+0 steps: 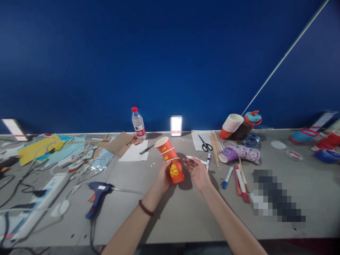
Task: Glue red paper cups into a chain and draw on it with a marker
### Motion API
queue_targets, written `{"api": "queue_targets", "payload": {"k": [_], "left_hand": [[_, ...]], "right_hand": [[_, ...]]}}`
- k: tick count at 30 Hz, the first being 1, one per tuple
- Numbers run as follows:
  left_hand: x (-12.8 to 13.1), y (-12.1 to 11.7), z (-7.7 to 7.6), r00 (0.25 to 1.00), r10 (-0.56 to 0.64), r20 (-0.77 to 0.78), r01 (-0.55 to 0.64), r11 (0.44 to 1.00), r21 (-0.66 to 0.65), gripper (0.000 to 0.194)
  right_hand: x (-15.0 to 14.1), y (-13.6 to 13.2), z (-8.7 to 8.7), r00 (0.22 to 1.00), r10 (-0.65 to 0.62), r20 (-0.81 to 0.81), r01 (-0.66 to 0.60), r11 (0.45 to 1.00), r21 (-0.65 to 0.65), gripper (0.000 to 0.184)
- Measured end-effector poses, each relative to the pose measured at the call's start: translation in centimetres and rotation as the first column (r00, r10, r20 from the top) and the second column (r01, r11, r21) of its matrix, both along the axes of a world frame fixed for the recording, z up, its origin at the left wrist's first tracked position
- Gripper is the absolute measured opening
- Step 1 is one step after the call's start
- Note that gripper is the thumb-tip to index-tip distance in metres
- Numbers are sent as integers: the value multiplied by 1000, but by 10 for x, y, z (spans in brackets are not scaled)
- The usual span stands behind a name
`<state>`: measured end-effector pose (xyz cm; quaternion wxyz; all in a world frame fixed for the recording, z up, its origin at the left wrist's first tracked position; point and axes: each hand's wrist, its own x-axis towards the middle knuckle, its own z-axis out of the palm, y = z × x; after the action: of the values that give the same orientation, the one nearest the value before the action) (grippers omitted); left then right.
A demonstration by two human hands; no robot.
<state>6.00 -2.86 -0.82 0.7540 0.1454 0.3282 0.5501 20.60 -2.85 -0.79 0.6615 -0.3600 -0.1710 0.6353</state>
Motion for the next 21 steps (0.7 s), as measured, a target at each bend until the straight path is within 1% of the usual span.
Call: {"api": "queue_targets", "payload": {"k": [4, 10, 16, 21], "left_hand": [[-1, 0, 2, 1000, -4, -9, 5, 1000, 13, 41], [-4, 1, 1, 998, -59, -5, 59, 998, 2, 40], [-4, 2, -4, 998, 7, -64, -5, 1000, 27, 40], [-4, 3, -6, 996, 23, -91, -15, 996, 87, 40]], "right_hand": [[-1, 0, 0, 1000, 18, -18, -18, 1000, -9, 18], [-3, -2, 4, 999, 38, -1, -38, 999, 2, 21], [-9, -8, 8, 995, 47, 86, -52, 997, 54, 25], [-11, -9, 9, 983, 12, 184, -27, 997, 77, 29]]}}
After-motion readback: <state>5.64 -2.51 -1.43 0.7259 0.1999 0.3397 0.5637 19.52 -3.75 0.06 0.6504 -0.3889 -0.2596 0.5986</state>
